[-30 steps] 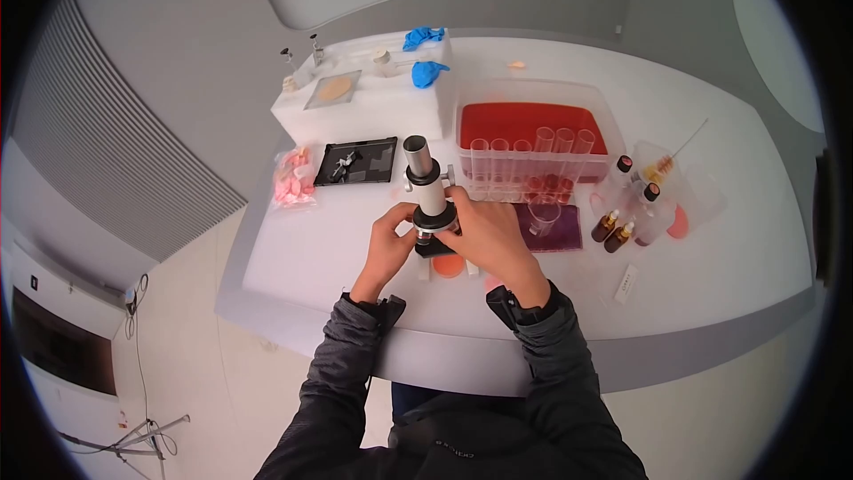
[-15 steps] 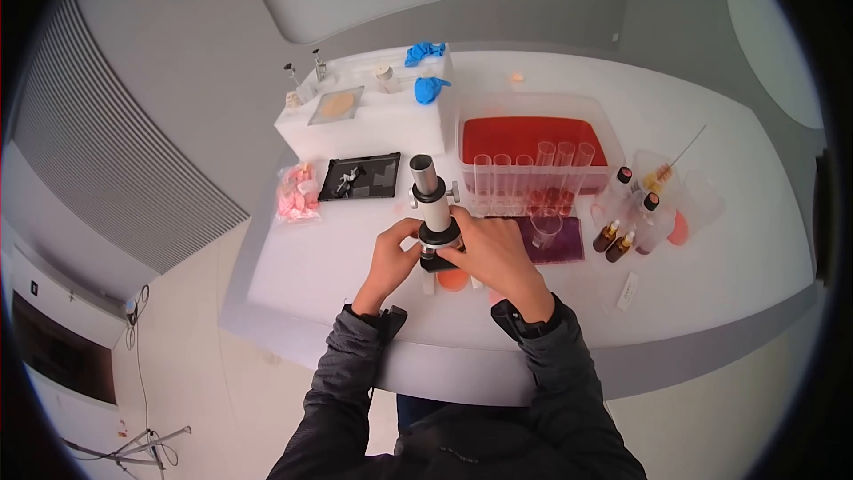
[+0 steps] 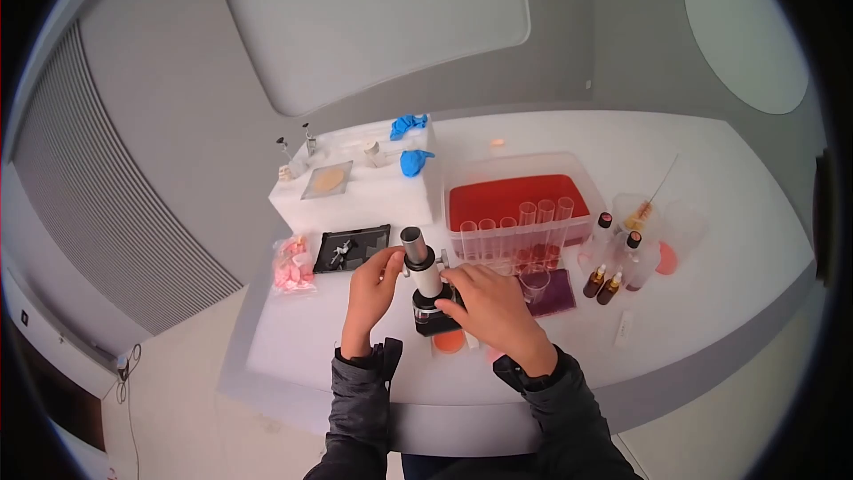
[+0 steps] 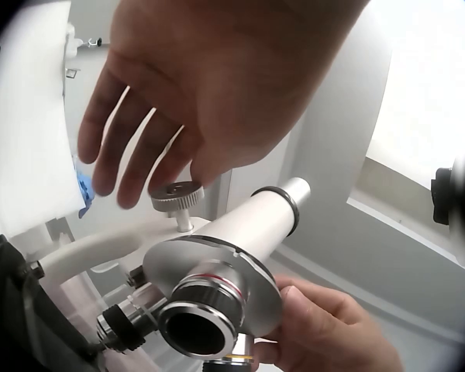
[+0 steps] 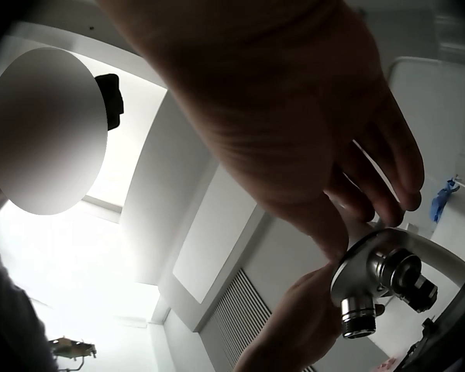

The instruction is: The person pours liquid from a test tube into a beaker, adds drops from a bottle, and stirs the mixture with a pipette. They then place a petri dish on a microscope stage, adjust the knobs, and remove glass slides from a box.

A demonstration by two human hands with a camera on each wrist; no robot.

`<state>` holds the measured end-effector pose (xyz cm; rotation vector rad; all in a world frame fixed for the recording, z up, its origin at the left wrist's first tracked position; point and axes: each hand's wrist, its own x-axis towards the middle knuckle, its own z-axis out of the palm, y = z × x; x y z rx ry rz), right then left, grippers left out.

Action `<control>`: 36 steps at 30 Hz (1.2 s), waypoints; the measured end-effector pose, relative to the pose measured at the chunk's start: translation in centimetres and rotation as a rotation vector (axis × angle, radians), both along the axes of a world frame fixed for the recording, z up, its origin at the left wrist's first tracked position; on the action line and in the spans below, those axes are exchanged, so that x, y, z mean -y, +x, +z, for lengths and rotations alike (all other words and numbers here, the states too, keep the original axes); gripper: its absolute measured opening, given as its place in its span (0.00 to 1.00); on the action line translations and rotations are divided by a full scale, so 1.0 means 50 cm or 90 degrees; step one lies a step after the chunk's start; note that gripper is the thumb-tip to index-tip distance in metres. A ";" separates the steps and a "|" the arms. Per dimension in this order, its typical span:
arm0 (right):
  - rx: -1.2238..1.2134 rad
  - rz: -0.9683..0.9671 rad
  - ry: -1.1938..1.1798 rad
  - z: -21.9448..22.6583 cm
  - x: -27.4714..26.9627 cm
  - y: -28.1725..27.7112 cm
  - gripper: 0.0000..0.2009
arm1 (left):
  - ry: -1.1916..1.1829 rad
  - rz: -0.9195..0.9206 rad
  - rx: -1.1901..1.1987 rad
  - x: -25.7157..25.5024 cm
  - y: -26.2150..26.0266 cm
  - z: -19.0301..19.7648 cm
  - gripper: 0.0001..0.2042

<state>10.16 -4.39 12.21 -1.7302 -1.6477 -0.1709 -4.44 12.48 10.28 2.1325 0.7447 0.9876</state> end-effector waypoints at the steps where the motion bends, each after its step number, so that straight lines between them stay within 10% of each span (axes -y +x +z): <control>1: 0.001 -0.001 0.015 0.001 -0.002 -0.001 0.18 | 0.016 -0.024 -0.033 -0.009 0.000 -0.004 0.16; 13: -0.002 0.039 0.195 0.016 -0.022 -0.027 0.23 | -0.258 -0.173 0.071 -0.007 -0.008 0.009 0.13; 36: 0.015 0.050 0.242 0.004 -0.046 -0.017 0.22 | -0.172 -0.129 -0.010 -0.004 -0.024 0.022 0.15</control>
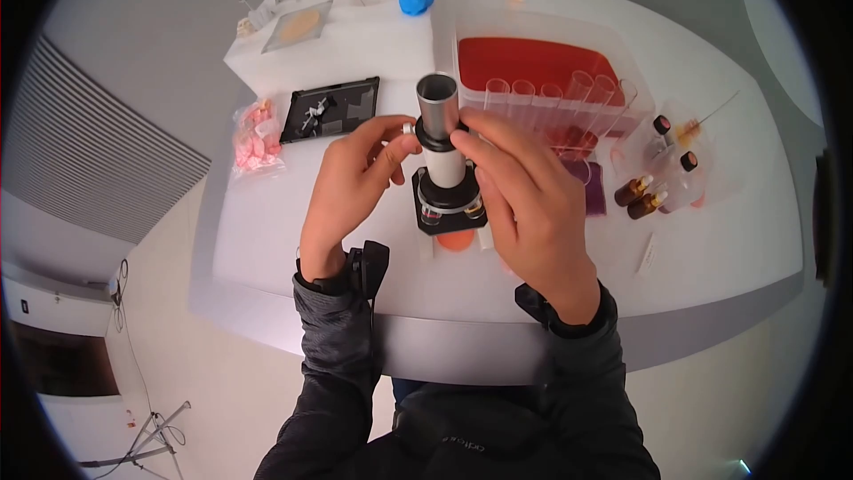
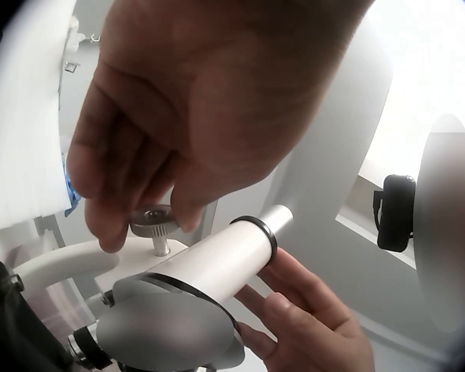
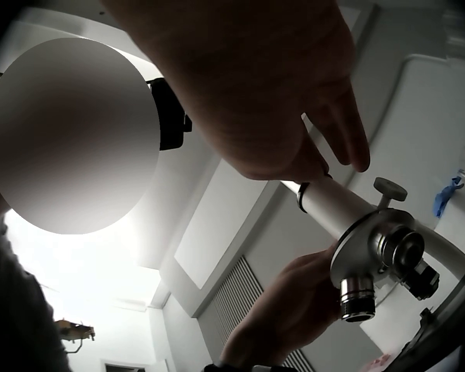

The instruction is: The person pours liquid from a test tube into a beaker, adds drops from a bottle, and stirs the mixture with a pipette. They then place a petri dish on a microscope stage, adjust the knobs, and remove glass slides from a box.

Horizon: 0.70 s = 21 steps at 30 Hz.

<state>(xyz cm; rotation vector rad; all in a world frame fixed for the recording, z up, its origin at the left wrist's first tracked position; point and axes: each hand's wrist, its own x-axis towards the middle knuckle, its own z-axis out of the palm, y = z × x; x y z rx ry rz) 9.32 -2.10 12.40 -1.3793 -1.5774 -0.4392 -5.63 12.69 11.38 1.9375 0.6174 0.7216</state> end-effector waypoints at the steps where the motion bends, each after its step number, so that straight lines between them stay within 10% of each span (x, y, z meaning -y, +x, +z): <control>1: -0.007 0.006 0.005 -0.002 -0.001 0.000 0.20 | 0.005 -0.002 0.010 -0.001 0.001 -0.003 0.15; 21: -0.018 -0.017 0.008 -0.012 0.007 -0.002 0.19 | -0.008 -0.001 -0.015 -0.006 -0.004 -0.007 0.18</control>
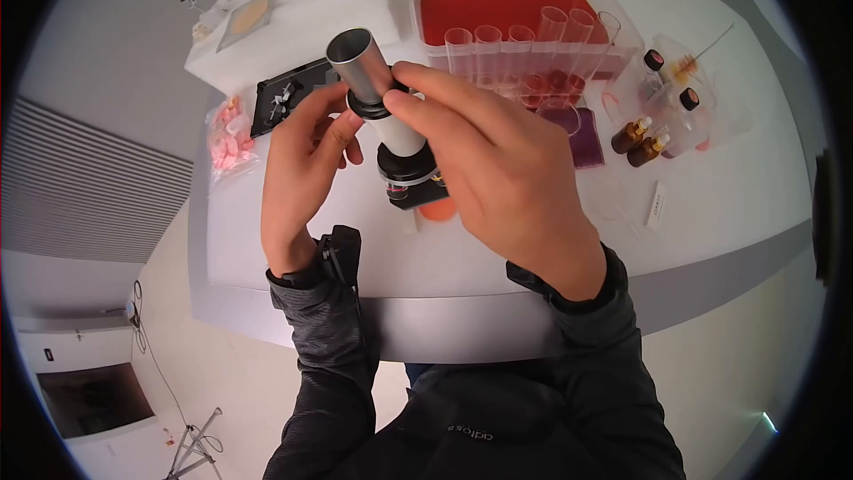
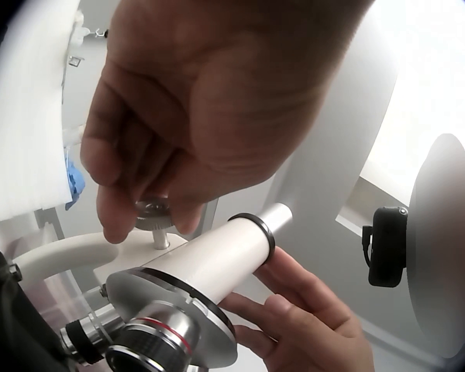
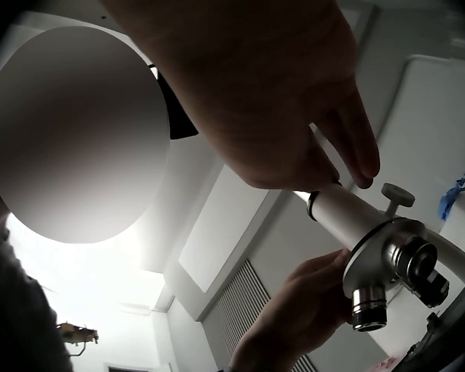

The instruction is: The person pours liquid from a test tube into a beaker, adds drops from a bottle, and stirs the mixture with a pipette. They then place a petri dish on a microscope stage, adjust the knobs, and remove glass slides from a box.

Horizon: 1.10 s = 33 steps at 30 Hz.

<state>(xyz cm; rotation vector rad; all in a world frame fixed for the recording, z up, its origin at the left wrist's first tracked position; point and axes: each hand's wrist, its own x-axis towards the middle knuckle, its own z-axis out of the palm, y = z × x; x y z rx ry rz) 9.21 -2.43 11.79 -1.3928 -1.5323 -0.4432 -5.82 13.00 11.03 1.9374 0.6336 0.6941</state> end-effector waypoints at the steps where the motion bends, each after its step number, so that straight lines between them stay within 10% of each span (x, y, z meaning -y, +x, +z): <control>1: 0.033 -0.035 -0.004 0.006 0.004 -0.008 0.18 | -0.001 0.004 0.000 0.001 0.000 0.000 0.18; 9: 0.125 0.011 0.074 0.046 0.115 -0.117 0.13 | 0.005 0.015 0.007 0.003 -0.001 0.003 0.15; 14: 0.055 -0.163 0.221 0.000 0.076 -0.201 0.09 | 0.023 -0.001 0.005 -0.003 -0.001 0.000 0.16; 33: -0.001 0.022 0.157 -0.001 0.094 -0.226 0.28 | 0.066 0.022 0.000 -0.001 0.002 0.000 0.15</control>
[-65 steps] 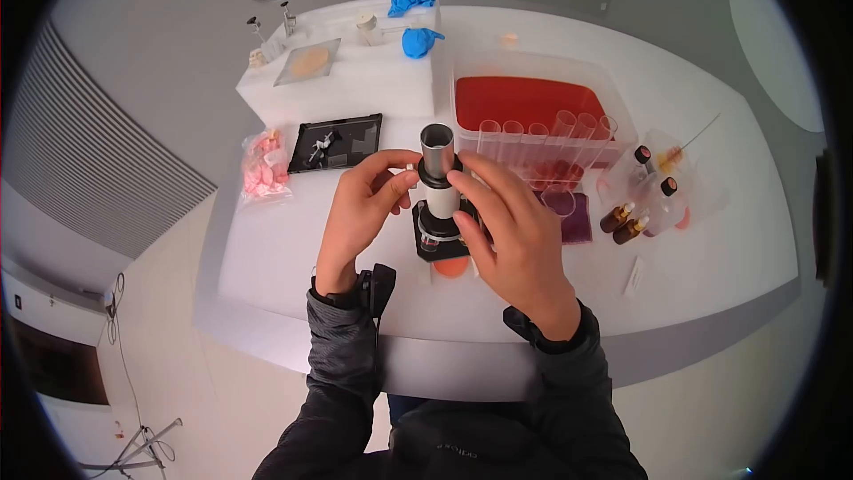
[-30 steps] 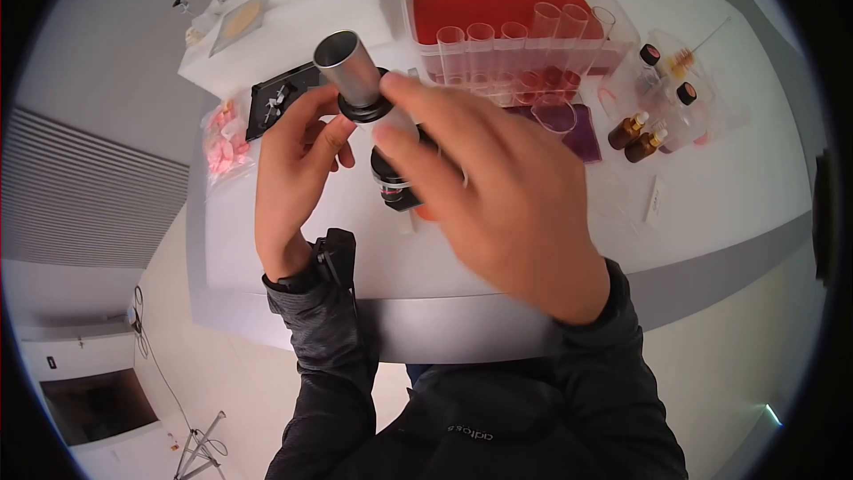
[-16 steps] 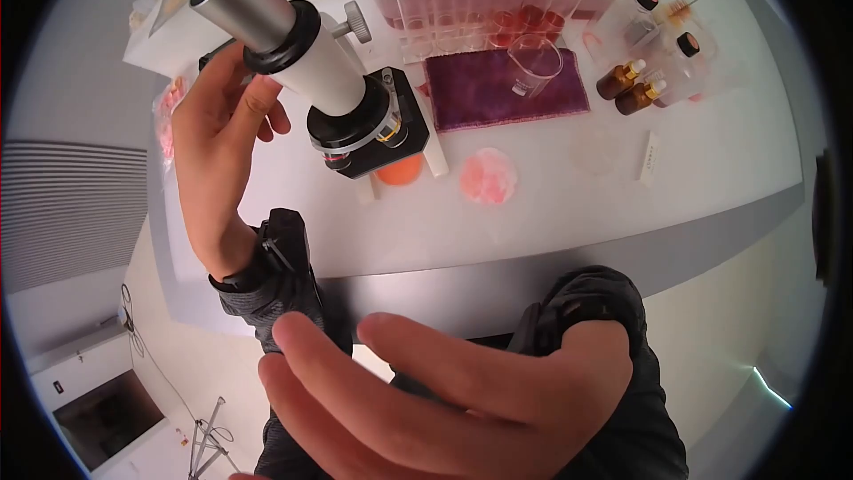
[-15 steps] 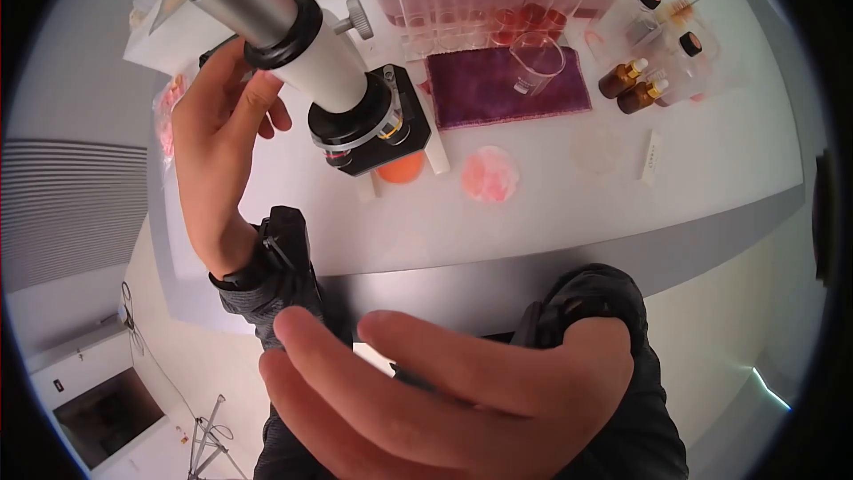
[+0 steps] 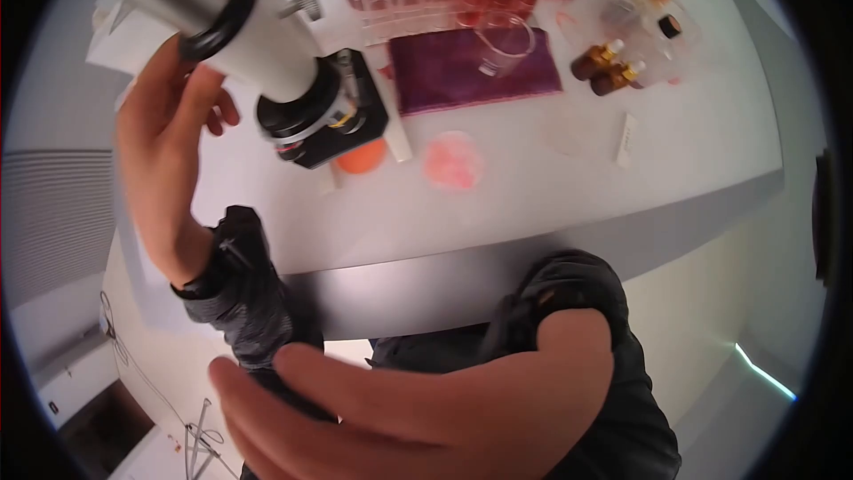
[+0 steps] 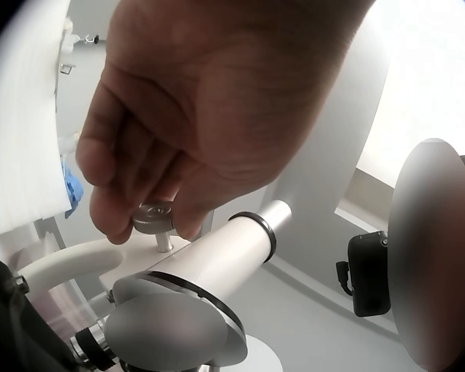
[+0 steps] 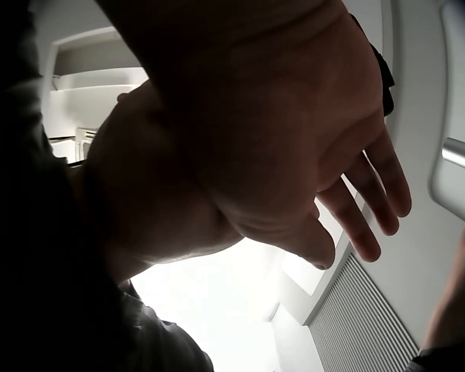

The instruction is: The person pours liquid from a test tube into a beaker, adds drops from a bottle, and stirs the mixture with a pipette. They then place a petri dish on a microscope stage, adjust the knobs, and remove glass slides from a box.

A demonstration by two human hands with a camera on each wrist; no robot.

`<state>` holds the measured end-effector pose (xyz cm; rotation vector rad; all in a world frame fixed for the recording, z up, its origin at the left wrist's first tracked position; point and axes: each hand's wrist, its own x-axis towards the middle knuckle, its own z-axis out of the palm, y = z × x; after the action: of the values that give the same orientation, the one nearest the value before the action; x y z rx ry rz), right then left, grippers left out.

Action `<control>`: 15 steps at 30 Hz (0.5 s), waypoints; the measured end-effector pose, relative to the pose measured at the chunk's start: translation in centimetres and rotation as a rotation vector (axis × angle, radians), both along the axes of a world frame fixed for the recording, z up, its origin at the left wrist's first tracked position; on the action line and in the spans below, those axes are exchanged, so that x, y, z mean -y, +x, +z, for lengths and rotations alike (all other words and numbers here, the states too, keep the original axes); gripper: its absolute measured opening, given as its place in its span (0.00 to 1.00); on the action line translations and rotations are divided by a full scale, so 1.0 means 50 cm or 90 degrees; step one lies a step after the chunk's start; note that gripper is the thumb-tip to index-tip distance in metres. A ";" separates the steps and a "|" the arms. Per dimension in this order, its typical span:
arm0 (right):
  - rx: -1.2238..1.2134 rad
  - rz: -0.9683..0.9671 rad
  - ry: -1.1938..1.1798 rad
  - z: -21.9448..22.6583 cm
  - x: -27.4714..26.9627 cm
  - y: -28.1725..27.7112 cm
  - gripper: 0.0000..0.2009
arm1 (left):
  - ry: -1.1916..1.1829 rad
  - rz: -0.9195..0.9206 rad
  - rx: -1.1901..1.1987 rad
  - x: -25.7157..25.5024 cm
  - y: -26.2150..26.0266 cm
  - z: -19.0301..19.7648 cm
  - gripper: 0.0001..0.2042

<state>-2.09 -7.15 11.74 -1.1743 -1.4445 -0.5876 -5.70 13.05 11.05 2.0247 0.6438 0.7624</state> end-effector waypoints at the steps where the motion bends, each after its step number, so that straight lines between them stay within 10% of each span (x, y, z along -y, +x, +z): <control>1: 0.044 -0.012 0.043 -0.019 -0.010 0.016 0.28 | 0.002 0.004 0.001 0.002 -0.001 0.000 0.15; 9: 0.006 0.139 -0.151 0.047 0.033 0.064 0.23 | -0.011 -0.005 0.027 0.013 0.004 0.007 0.15; 15: 0.103 -0.012 -0.225 0.057 -0.022 0.176 0.17 | -0.005 0.005 0.012 0.021 0.006 0.013 0.17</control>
<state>6.71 -6.04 14.59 -1.4433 -1.7263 -0.4593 -5.40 12.03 11.69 2.0071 0.6436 0.7808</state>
